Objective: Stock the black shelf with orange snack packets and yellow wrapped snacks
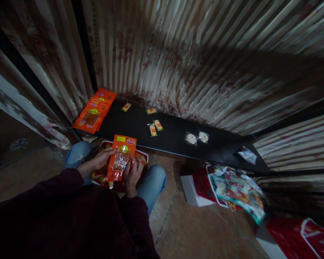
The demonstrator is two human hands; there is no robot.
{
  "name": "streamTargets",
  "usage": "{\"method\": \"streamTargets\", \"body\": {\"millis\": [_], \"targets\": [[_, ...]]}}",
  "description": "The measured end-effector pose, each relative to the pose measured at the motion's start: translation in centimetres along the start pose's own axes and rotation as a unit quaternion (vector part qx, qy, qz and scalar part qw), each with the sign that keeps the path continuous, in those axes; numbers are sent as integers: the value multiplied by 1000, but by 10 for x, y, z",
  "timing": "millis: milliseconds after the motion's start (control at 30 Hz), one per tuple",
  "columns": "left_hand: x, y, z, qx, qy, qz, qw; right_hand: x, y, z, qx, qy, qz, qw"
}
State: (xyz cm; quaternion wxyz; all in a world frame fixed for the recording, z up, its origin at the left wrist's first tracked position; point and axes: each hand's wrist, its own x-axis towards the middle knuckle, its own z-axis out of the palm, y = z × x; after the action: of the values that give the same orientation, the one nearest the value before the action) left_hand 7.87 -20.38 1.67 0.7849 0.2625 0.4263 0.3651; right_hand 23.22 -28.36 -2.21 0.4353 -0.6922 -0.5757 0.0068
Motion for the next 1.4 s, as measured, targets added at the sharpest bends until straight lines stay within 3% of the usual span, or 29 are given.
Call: {"method": "streamTargets", "body": {"millis": [333,600,733,833,900,1100,1300,1400], "targets": [[-16,15,32,99,26,121,987,1,-40,-25,42,-110,-40,992],[-23,19,45,297,72,204,930,-2,-46,-33,64,-198,-60,976],[-29,19,50,366,34,205,907,-5,-41,-29,109,-167,-4,980],[-31,16,51,353,-27,197,914,-3,-39,-31,166,-137,64,975],[-30,12,49,341,-34,201,918,0,-39,-34,206,-110,129,964],[-23,1,40,352,18,244,903,5,-41,-39,309,-54,256,914],[-20,-11,29,380,78,263,883,4,-39,-29,329,-50,285,899],[-16,-16,24,357,103,244,896,6,-41,-23,350,-35,310,883]]}}
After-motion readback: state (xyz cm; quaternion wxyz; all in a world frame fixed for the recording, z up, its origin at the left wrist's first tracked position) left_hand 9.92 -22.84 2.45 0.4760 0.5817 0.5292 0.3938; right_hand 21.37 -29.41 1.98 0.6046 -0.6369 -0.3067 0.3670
